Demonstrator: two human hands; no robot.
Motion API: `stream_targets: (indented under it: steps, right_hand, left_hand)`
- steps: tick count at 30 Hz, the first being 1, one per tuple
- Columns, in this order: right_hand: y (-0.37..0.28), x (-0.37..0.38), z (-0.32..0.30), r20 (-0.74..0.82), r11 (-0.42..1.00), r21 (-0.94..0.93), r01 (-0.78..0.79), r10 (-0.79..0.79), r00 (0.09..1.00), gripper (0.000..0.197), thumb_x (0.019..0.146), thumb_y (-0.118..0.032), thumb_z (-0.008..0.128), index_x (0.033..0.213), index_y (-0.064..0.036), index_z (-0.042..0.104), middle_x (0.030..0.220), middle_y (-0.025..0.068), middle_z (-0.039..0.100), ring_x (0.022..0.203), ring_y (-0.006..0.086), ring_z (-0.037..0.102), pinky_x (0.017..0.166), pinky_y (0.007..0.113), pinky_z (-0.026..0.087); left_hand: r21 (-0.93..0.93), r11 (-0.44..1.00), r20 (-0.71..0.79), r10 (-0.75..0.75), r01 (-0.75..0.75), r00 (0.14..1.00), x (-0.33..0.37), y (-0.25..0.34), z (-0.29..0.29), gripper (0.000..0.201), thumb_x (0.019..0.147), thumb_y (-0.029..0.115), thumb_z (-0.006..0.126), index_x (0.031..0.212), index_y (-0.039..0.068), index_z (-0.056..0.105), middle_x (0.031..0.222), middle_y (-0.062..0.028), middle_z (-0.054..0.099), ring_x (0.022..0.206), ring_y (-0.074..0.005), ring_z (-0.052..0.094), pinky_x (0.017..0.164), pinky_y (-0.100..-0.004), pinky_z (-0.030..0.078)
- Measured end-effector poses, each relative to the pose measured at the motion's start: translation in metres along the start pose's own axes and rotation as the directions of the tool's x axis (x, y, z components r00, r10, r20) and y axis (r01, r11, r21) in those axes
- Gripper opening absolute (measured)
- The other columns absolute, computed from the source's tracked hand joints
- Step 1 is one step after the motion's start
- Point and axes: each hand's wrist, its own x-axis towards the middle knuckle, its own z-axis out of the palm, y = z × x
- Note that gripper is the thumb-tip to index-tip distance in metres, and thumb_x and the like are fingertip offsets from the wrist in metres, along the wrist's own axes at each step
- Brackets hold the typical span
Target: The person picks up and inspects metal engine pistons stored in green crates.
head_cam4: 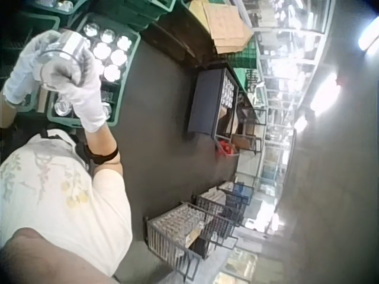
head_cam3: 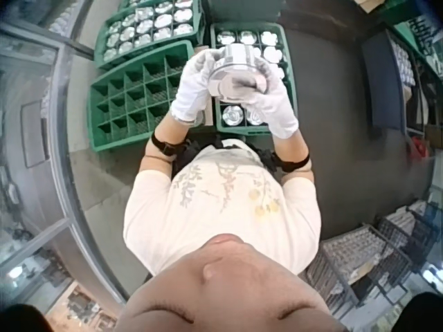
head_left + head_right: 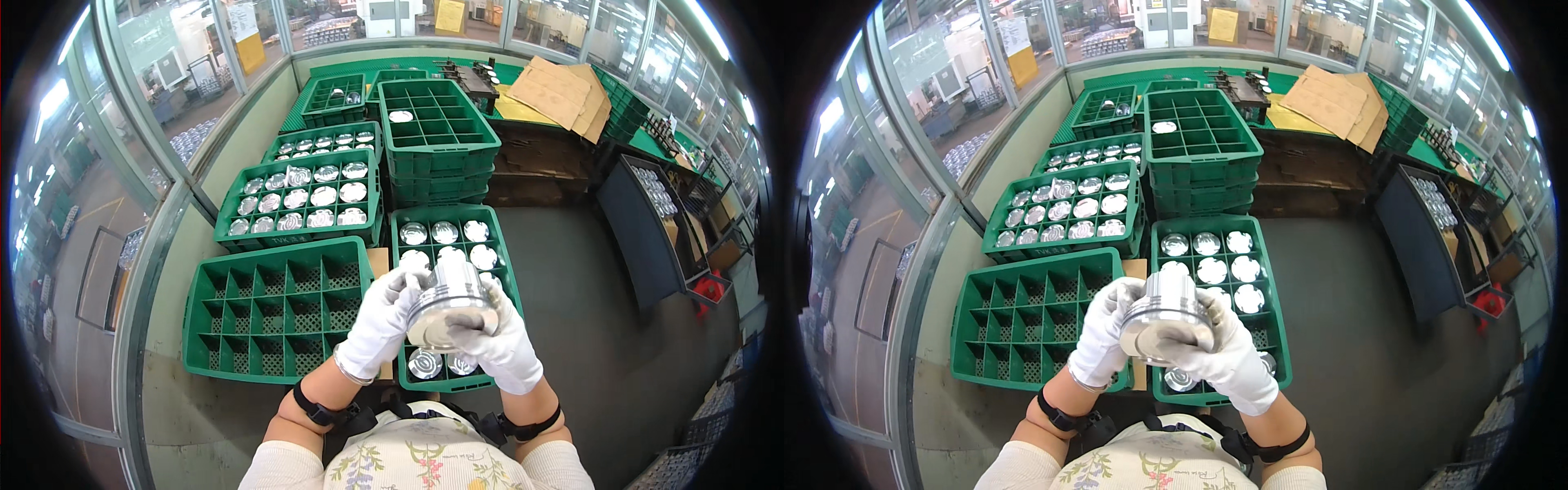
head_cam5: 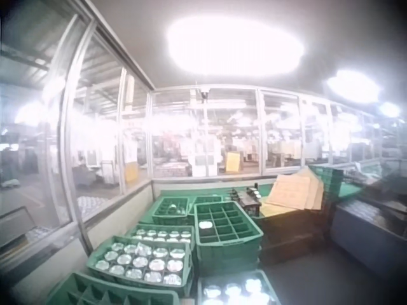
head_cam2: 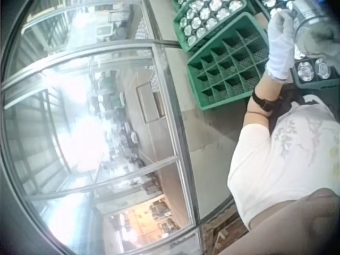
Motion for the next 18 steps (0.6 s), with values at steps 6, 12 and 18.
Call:
stream_targets:
  steps: [6, 12, 18]
  right_hand:
    - [0.006, -0.005, -0.005, 0.084, 0.937, -0.09, 0.337, -0.33, 0.94, 0.068, 0.076, -0.002, 0.08, 0.133, -0.0029, 0.043, 0.124, 0.0094, 0.057, 0.11, 0.018, 0.061, 0.094, 0.034, 0.052]
    - [0.012, -0.009, -0.014, 0.127, 0.88, -0.18, 0.439, -0.422, 0.898, 0.07, 0.075, -0.003, 0.081, 0.134, -0.0035, 0.043, 0.13, 0.0095, 0.052, 0.119, 0.0188, 0.054, 0.1, 0.035, 0.047]
    - [0.011, -0.012, -0.015, 0.157, 0.899, -0.155, 0.409, -0.386, 0.909, 0.068, 0.075, -0.001, 0.08, 0.133, -0.0044, 0.045, 0.131, 0.0095, 0.052, 0.12, 0.0195, 0.053, 0.103, 0.035, 0.043]
  left_hand:
    - [0.266, 0.963, 0.012, 0.031, -0.033, 0.999, -0.002, 0.008, -0.006, 0.049, 0.097, 0.043, 0.056, 0.115, -0.002, 0.059, 0.116, -0.0136, 0.064, 0.107, -0.0181, 0.061, 0.095, -0.0333, 0.047]
    - [0.285, 0.926, 0.205, 0.193, -0.248, 0.959, 0.0, -0.002, -0.009, 0.077, 0.086, 0.063, 0.06, 0.123, -0.005, 0.057, 0.122, -0.0183, 0.062, 0.116, -0.0252, 0.059, 0.102, -0.0393, 0.044]
    - [0.201, 0.921, 0.3, 0.266, -0.334, 0.916, 0.004, -0.004, -0.014, 0.085, 0.059, 0.036, 0.092, 0.129, 0.002, 0.058, 0.124, -0.0088, 0.063, 0.109, -0.017, 0.059, 0.095, -0.0321, 0.044]
